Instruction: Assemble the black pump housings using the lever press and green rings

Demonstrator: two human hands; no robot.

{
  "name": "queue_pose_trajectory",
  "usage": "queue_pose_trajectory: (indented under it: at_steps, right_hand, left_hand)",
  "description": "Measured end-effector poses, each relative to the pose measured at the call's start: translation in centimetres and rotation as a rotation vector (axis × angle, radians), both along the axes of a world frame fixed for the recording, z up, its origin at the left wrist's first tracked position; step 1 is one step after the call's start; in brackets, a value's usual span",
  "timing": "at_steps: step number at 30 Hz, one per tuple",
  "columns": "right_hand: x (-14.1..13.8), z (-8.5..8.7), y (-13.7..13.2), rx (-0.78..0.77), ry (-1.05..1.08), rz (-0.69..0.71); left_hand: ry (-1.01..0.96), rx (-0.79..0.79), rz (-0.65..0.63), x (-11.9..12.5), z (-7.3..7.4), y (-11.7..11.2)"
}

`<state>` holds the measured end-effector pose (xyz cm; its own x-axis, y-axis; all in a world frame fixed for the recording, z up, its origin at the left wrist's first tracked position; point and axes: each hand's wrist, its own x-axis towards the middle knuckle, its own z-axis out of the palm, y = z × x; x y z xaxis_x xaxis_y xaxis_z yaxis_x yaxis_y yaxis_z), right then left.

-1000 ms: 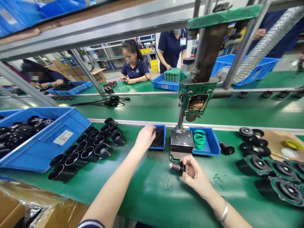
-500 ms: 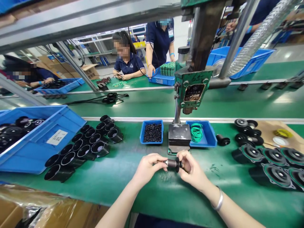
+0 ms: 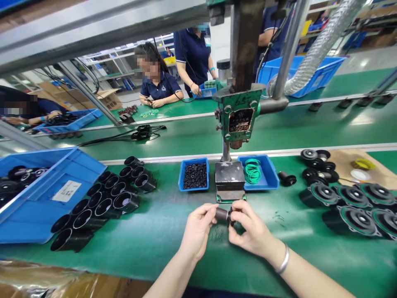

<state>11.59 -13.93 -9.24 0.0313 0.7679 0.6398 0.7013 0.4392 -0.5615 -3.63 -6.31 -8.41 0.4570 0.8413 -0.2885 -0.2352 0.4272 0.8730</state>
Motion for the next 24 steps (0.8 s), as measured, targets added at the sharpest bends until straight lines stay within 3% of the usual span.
queue_pose_trajectory:
  at_steps: [4, 8, 15, 17, 19, 20, 22, 24]
  right_hand:
    - [-0.3, -0.1, 0.1, -0.088, 0.272, -0.013]
    - [-0.4, -0.4, 0.5, -0.189, 0.565, 0.043]
    - [-0.1, -1.3, 0.1, -0.213, 0.538, 0.074]
    - [0.1, -1.5, 0.0, -0.218, 0.532, 0.064]
    - [0.4, -1.6, 0.1, -0.200, 0.512, 0.051]
    - [0.6, -1.6, 0.2, -0.190, 0.492, 0.048]
    - [1.0, -1.7, 0.4, -0.161, 0.444, 0.054]
    - [1.3, -2.0, 0.6, -0.150, 0.394, 0.069]
  left_hand:
    - [-0.047, -0.018, -0.011, 0.2, 0.8, -0.5]
    - [-0.108, 0.095, -0.079, -0.1, 1.4, -0.5]
    - [-0.079, 0.240, -0.185, -0.5, 1.0, -1.1]
    - [-0.023, 0.338, -0.261, -1.1, 0.7, -0.4]
    - [0.137, 0.578, -0.249, -2.4, 1.0, 2.3]
    - [0.279, 0.740, -0.169, -3.4, 1.4, 4.3]
    - [0.667, 1.049, 0.105, -5.9, 2.6, 9.2]
    - [1.073, 1.108, 0.300, -8.4, 4.3, 14.3]
